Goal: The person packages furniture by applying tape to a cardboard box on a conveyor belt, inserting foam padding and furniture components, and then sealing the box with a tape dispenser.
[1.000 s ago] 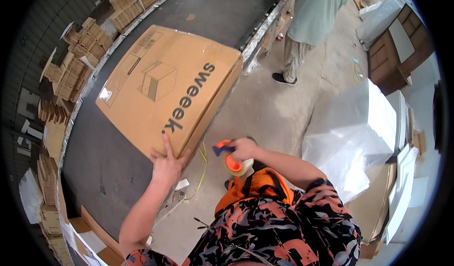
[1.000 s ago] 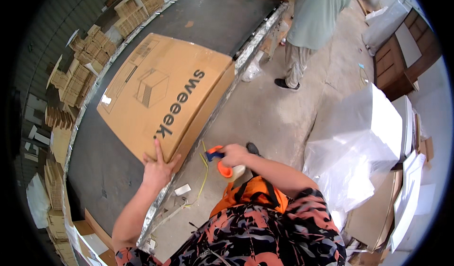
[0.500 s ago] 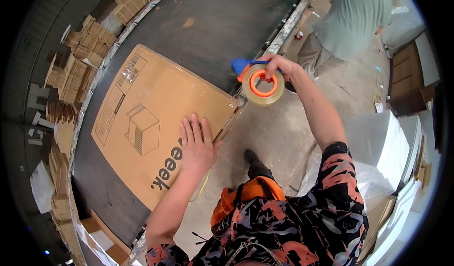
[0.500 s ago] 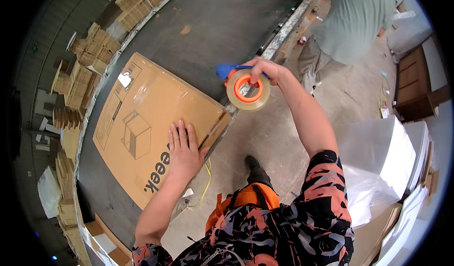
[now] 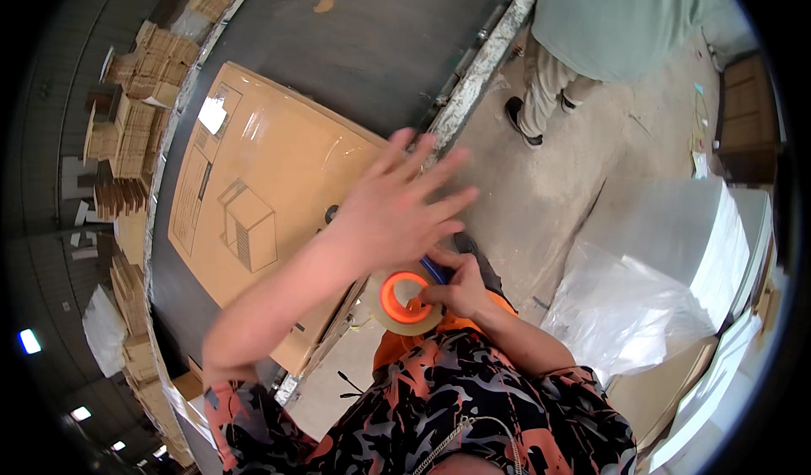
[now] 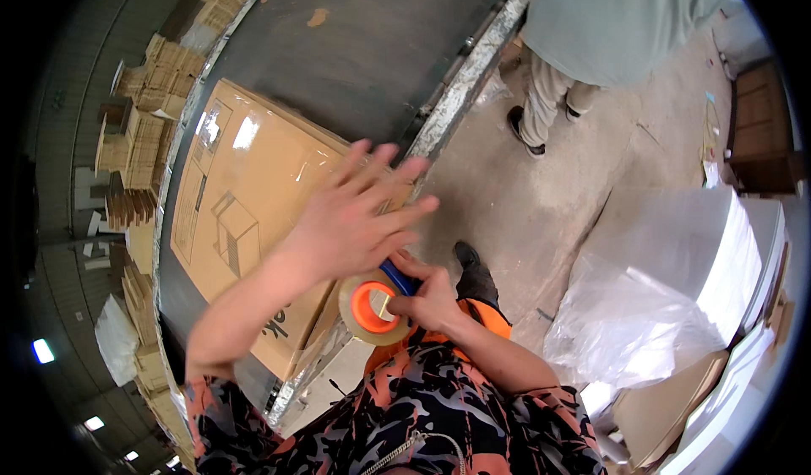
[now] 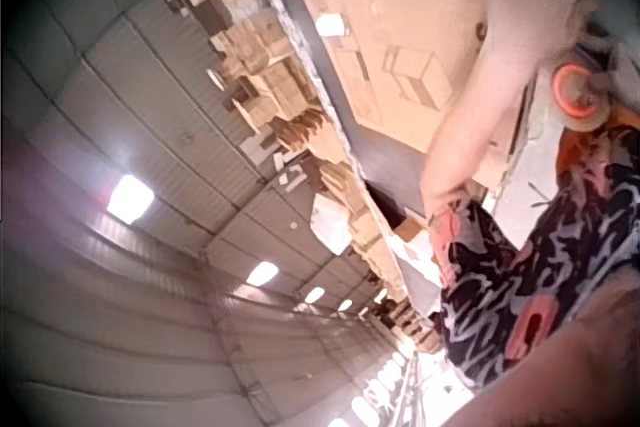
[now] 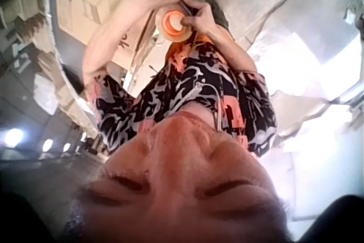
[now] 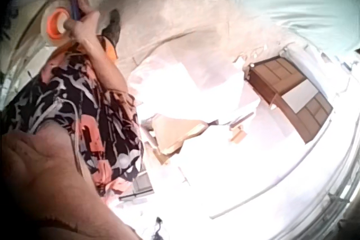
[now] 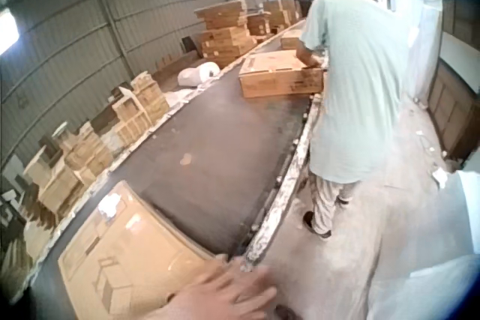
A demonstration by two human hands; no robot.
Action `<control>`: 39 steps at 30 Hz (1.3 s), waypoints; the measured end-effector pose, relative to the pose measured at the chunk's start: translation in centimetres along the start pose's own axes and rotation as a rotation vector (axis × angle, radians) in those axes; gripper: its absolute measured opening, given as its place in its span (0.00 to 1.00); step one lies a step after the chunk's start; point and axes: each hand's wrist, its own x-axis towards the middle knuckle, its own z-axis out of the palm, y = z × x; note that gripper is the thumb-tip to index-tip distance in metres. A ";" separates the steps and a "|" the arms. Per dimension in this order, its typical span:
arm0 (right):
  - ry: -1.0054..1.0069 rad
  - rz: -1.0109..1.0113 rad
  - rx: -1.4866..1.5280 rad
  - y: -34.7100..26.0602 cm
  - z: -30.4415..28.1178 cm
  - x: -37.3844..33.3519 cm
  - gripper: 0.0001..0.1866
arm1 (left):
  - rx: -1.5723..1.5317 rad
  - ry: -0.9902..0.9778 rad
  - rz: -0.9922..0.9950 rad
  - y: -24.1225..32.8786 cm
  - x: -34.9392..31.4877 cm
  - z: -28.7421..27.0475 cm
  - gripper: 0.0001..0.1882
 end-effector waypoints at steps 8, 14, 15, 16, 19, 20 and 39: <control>0.144 0.002 0.050 -0.5 1.8 -0.6 0.39 | 0.273 -0.865 0.025 -2.7 6.3 2.6 0.13; 0.097 -0.091 -0.228 7.6 12.5 -6.6 0.40 | 0.618 -0.123 0.556 -5.0 -0.4 5.4 0.16; 0.046 -0.071 -0.277 8.9 14.2 -7.5 0.40 | 0.710 -0.074 0.644 -4.9 -2.2 5.7 0.17; 0.055 -0.051 -0.252 10.1 14.5 -8.0 0.40 | 0.759 -0.625 0.676 -1.6 -3.3 3.0 0.19; 0.160 -0.146 -0.262 13.6 17.9 -10.2 0.39 | 0.590 -0.436 0.662 -2.0 -10.4 3.3 0.19; 0.190 -0.152 -0.262 14.8 19.3 -11.0 0.39 | 0.597 -0.416 0.672 -1.2 -12.8 3.1 0.19; 0.600 -0.339 -0.786 23.8 32.7 -3.1 0.24 | 0.488 -0.558 0.722 1.3 -29.1 3.2 0.49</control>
